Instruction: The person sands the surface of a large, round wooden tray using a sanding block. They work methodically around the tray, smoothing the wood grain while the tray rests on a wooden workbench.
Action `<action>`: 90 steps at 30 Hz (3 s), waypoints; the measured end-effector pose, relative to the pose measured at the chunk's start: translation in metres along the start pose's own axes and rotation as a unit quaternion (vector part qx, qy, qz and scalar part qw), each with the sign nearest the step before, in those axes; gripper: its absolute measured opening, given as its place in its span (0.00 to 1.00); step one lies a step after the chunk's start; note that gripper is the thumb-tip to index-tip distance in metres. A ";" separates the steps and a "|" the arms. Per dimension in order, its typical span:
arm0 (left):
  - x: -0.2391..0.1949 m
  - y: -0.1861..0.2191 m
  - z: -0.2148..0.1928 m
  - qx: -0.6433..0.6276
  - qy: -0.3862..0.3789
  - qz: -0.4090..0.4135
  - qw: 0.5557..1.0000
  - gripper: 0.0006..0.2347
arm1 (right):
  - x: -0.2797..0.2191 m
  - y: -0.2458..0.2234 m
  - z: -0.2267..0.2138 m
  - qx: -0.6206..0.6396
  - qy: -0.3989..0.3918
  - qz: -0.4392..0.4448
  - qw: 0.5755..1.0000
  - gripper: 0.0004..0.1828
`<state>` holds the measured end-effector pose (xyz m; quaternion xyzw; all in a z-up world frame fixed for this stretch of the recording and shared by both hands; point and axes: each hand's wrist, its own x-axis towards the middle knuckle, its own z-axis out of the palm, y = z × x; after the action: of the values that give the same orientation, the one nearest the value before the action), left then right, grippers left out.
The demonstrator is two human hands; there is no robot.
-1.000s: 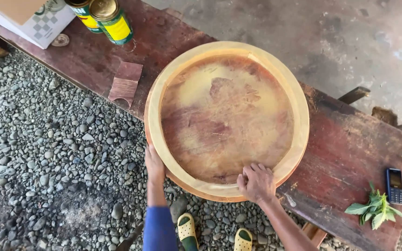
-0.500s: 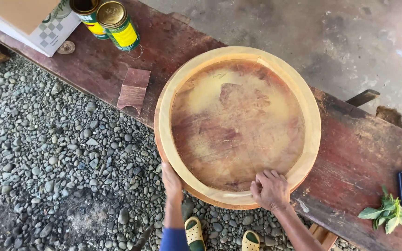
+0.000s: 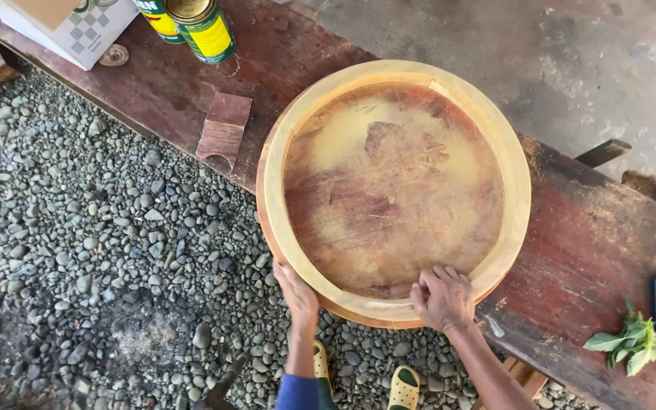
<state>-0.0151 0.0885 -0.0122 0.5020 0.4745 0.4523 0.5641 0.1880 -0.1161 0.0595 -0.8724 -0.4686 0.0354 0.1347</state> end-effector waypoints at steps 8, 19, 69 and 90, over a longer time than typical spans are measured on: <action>0.050 0.012 -0.010 -0.038 -0.015 -0.134 0.990 0.34 | -0.004 0.002 0.005 0.021 -0.012 0.011 1.000 0.10; -0.054 0.008 0.025 0.007 0.066 0.044 0.997 0.31 | -0.003 0.000 -0.004 0.022 0.037 -0.030 0.999 0.14; 0.042 0.019 -0.017 0.302 0.072 -0.091 0.946 0.22 | -0.002 0.009 0.013 -0.017 -0.018 0.004 1.000 0.10; 0.089 0.004 -0.007 0.045 0.091 0.030 0.994 0.21 | -0.005 0.007 0.006 0.030 0.008 -0.021 0.999 0.13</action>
<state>-0.0099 0.1773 -0.0153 0.4976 0.5289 0.4907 0.4815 0.1893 -0.1225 0.0516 -0.8581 -0.4846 0.0399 0.1651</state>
